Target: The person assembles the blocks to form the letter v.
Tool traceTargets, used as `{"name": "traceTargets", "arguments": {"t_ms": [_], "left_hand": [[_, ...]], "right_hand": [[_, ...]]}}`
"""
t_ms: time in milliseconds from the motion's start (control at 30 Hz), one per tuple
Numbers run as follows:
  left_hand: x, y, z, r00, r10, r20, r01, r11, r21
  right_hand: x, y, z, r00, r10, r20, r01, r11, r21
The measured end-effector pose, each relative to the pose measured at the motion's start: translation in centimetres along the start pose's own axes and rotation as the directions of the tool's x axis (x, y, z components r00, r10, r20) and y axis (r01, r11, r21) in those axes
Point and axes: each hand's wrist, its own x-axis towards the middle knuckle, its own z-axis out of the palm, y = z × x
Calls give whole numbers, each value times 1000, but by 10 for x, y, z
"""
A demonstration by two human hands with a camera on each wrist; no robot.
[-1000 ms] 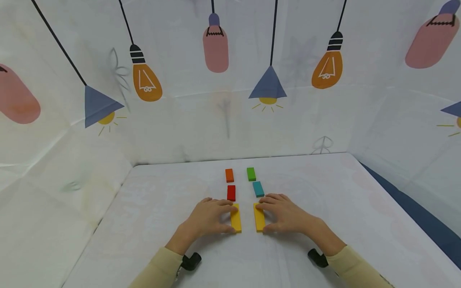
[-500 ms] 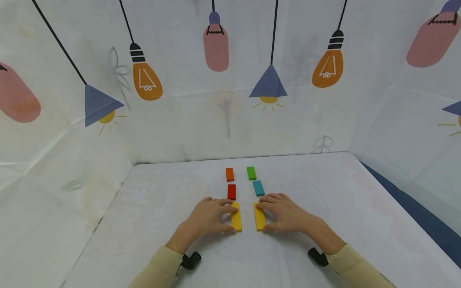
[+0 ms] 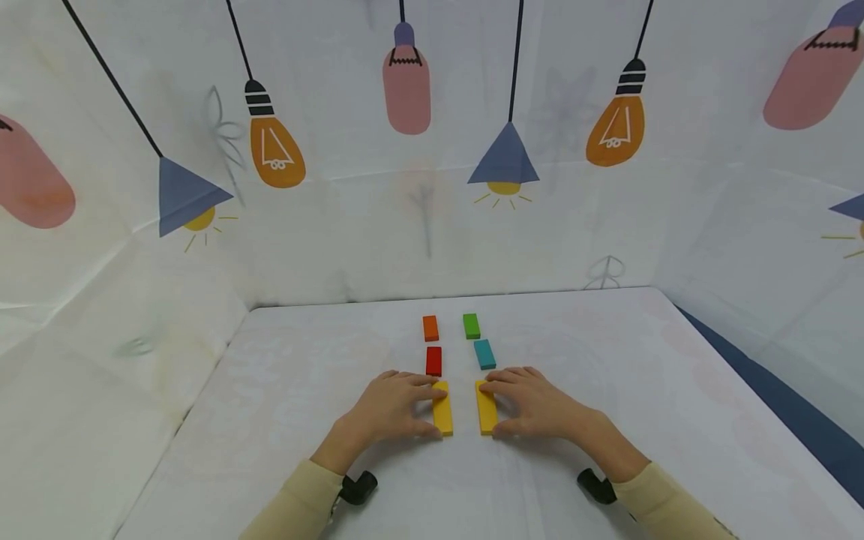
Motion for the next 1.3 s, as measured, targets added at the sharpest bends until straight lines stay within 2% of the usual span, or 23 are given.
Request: {"name": "traceTargets", "arguments": {"t_ms": [600, 767, 1033, 1300], "left_hand": [[-3, 7, 2, 999, -4, -32, 4, 1000, 12], [-5, 12, 2, 998, -13, -55, 13, 1000, -3], [-6, 20, 5, 997, -59, -55, 58, 998, -18], [-7, 26, 8, 994, -68, -86, 67, 998, -15]], "right_hand": [[1, 0, 3, 1000, 13, 3, -13, 1000, 16], [1, 0, 3, 1000, 12, -1, -12, 1000, 7], [0, -1, 2, 1000, 3, -7, -3, 1000, 7], [-2, -2, 1, 1000, -3, -15, 3, 1000, 10]]}}
